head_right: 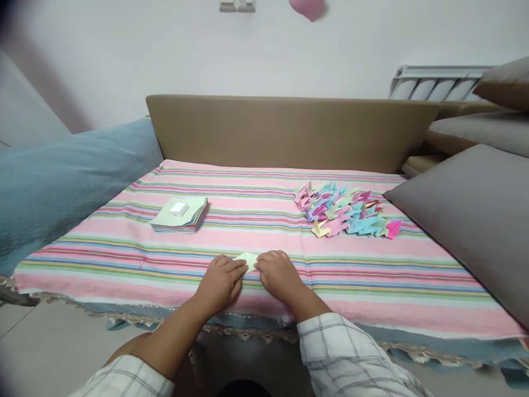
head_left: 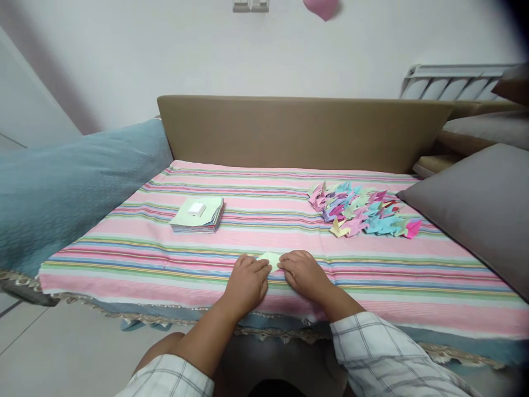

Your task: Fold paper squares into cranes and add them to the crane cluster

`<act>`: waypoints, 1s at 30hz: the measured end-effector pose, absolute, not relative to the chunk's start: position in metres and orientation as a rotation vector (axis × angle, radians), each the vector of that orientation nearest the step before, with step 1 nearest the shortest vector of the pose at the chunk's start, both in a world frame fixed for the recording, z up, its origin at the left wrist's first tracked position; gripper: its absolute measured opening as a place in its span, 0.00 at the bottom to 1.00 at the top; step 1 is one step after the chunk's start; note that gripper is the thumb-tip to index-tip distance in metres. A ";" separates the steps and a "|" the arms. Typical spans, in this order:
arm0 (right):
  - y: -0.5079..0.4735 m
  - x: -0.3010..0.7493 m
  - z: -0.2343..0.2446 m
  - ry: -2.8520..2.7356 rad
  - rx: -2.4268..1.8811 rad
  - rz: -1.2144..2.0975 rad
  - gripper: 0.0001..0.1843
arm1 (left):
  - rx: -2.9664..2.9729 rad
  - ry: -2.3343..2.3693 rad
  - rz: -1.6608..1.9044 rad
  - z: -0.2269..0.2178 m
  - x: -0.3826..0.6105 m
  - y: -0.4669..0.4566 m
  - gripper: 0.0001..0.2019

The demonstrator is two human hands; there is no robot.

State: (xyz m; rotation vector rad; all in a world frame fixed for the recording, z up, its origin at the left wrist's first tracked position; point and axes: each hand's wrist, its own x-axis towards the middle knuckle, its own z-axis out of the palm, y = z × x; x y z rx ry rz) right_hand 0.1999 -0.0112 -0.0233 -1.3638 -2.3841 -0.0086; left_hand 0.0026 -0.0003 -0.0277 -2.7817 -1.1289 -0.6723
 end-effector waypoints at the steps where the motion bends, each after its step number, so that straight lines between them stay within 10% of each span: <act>1: -0.011 0.200 -0.023 -2.377 -1.358 -0.016 0.11 | -2.797 -1.134 -0.685 -0.026 0.003 0.001 0.15; 24: -0.006 0.183 -0.027 -2.310 -1.373 -0.142 0.08 | -2.804 -1.192 -0.695 -0.022 0.007 0.015 0.11; 27: -0.005 0.182 -0.026 -2.230 -1.377 -0.101 0.10 | -2.847 -1.291 -1.029 -0.020 0.004 0.015 0.07; 30: -0.005 0.182 -0.019 -1.983 -1.381 0.135 0.10 | -2.751 -1.593 -1.762 -0.020 0.003 0.017 0.30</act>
